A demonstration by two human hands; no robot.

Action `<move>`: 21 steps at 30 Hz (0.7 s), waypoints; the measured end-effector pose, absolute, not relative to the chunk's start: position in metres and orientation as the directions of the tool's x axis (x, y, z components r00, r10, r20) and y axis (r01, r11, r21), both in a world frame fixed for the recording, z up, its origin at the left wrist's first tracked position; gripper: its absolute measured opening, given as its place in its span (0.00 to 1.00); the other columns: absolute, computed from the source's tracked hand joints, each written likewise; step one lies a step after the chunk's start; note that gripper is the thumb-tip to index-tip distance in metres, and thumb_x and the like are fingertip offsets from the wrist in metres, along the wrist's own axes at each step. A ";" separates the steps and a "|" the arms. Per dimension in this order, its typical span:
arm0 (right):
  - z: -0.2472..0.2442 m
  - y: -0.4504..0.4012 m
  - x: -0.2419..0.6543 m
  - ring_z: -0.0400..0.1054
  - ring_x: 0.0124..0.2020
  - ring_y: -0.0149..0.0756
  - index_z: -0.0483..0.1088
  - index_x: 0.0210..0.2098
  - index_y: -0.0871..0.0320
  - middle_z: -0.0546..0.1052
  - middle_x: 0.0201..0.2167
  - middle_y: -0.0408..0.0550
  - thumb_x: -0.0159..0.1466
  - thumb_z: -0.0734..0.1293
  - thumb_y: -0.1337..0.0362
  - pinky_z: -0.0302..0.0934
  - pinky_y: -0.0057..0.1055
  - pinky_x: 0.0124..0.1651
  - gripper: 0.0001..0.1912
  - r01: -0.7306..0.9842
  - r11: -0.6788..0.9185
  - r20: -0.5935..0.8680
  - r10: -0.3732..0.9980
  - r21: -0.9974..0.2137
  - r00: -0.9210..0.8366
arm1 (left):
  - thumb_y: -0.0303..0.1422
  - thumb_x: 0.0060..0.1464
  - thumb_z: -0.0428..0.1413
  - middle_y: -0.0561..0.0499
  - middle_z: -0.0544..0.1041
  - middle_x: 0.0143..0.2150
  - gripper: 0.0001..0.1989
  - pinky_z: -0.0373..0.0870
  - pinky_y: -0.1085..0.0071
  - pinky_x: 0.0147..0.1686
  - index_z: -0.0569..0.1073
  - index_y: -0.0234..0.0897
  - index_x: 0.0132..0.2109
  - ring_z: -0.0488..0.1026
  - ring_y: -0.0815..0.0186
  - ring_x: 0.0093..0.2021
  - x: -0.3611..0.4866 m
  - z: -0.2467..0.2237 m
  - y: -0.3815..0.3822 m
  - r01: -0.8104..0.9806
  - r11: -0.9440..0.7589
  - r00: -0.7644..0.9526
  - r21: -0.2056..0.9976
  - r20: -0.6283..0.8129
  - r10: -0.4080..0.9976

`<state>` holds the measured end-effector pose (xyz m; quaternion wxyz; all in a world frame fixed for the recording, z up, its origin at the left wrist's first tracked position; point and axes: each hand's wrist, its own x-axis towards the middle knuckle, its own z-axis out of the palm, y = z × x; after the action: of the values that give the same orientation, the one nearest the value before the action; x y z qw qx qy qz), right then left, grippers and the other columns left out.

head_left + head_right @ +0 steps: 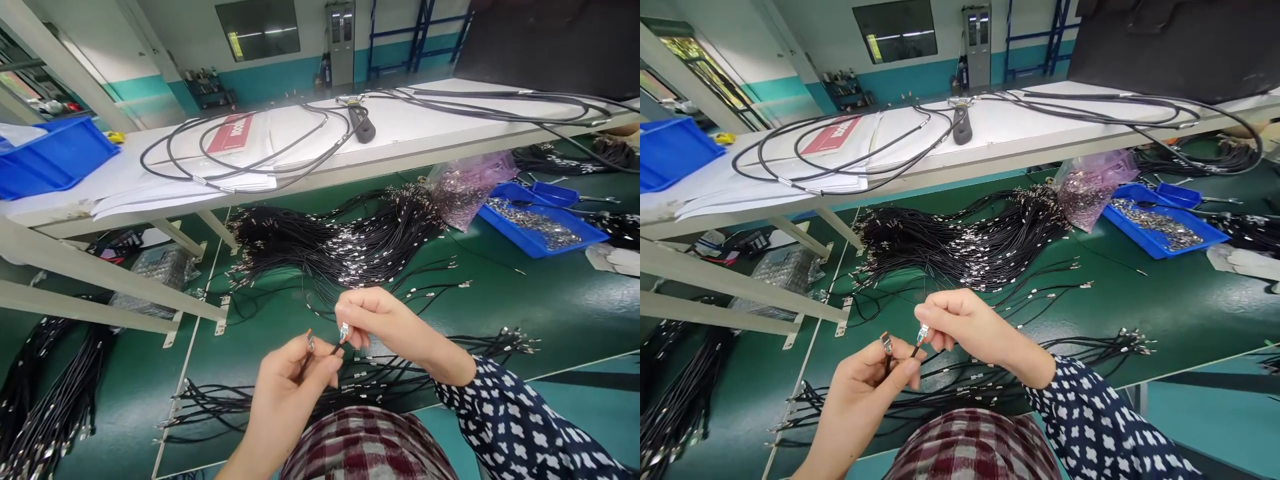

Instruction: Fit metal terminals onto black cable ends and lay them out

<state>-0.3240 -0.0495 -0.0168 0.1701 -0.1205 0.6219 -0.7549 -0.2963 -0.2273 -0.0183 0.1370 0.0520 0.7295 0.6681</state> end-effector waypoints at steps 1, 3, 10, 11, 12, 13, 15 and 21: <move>-0.019 -0.051 -0.324 0.57 0.20 0.24 0.66 0.24 0.61 0.65 0.18 0.39 0.67 0.63 0.53 0.52 0.22 0.23 0.21 0.162 -0.216 -0.056 -0.427 -0.963 -0.902 | 0.32 0.52 0.61 0.53 0.71 0.21 0.09 0.61 0.74 0.27 0.73 0.35 0.27 0.64 0.70 0.24 -0.295 -0.019 -0.227 -0.108 0.096 -0.961 0.990 -0.128 0.244; -0.021 -0.054 -0.323 0.56 0.18 0.23 0.66 0.23 0.61 0.64 0.17 0.38 0.66 0.63 0.52 0.50 0.21 0.21 0.21 0.208 -0.248 -0.089 -0.421 -0.946 -0.903 | 0.32 0.52 0.61 0.53 0.71 0.22 0.08 0.61 0.74 0.27 0.74 0.36 0.27 0.65 0.69 0.24 -0.294 -0.020 -0.227 -0.100 0.088 -0.965 0.991 -0.119 0.236; -0.012 -0.059 -0.312 0.58 0.20 0.24 0.62 0.21 0.60 0.66 0.18 0.38 0.67 0.63 0.56 0.52 0.22 0.24 0.21 0.029 -0.035 -0.022 -0.200 -0.999 -0.980 | 0.29 0.54 0.60 0.51 0.71 0.36 0.11 0.58 0.75 0.23 0.81 0.45 0.44 0.62 0.72 0.27 -0.290 -0.017 -0.228 0.161 0.167 -0.982 0.973 0.141 0.126; -0.012 -0.059 -0.311 0.58 0.21 0.24 0.61 0.20 0.59 0.66 0.18 0.38 0.67 0.63 0.56 0.52 0.22 0.25 0.21 0.006 0.002 -0.006 -0.178 -1.000 -0.984 | 0.27 0.55 0.59 0.51 0.70 0.35 0.13 0.57 0.75 0.22 0.80 0.46 0.47 0.63 0.71 0.27 -0.290 -0.017 -0.229 0.223 0.199 -0.971 0.954 0.201 0.126; -0.012 -0.060 -0.310 0.57 0.21 0.25 0.61 0.20 0.59 0.66 0.18 0.38 0.68 0.63 0.57 0.52 0.23 0.25 0.22 -0.008 0.027 0.003 -0.160 -1.000 -0.987 | 0.26 0.55 0.59 0.51 0.70 0.34 0.15 0.58 0.75 0.23 0.79 0.47 0.48 0.64 0.71 0.28 -0.290 -0.018 -0.231 0.295 0.234 -0.952 0.927 0.264 0.153; -0.012 -0.060 -0.309 0.57 0.21 0.25 0.60 0.20 0.59 0.65 0.17 0.38 0.68 0.63 0.57 0.52 0.23 0.26 0.22 -0.013 0.038 0.007 -0.146 -0.999 -0.989 | 0.24 0.56 0.58 0.51 0.70 0.34 0.18 0.59 0.75 0.23 0.78 0.48 0.50 0.65 0.70 0.29 -0.290 -0.019 -0.233 0.371 0.272 -0.924 0.888 0.324 0.202; -0.013 -0.060 -0.308 0.56 0.21 0.25 0.61 0.20 0.59 0.65 0.17 0.37 0.68 0.62 0.58 0.52 0.23 0.25 0.21 0.000 0.032 -0.004 -0.138 -0.999 -0.990 | 0.19 0.56 0.56 0.51 0.71 0.36 0.23 0.62 0.75 0.26 0.75 0.47 0.55 0.67 0.70 0.31 -0.293 -0.023 -0.238 0.543 0.346 -0.835 0.765 0.447 0.320; -0.012 -0.051 -0.304 0.53 0.19 0.25 0.58 0.19 0.58 0.61 0.16 0.38 0.68 0.62 0.53 0.49 0.23 0.22 0.24 0.082 0.058 -0.089 -0.135 -0.995 -0.987 | 0.18 0.56 0.54 0.48 0.69 0.36 0.23 0.67 0.72 0.30 0.70 0.35 0.58 0.68 0.69 0.32 -0.297 -0.040 -0.240 0.819 0.511 -0.550 0.261 0.611 0.569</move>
<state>-0.3042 -0.0511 -0.0121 0.0791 -0.0186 0.7231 -0.6859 -0.2974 -0.2403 -0.0399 -0.2313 0.4140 0.8380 0.2700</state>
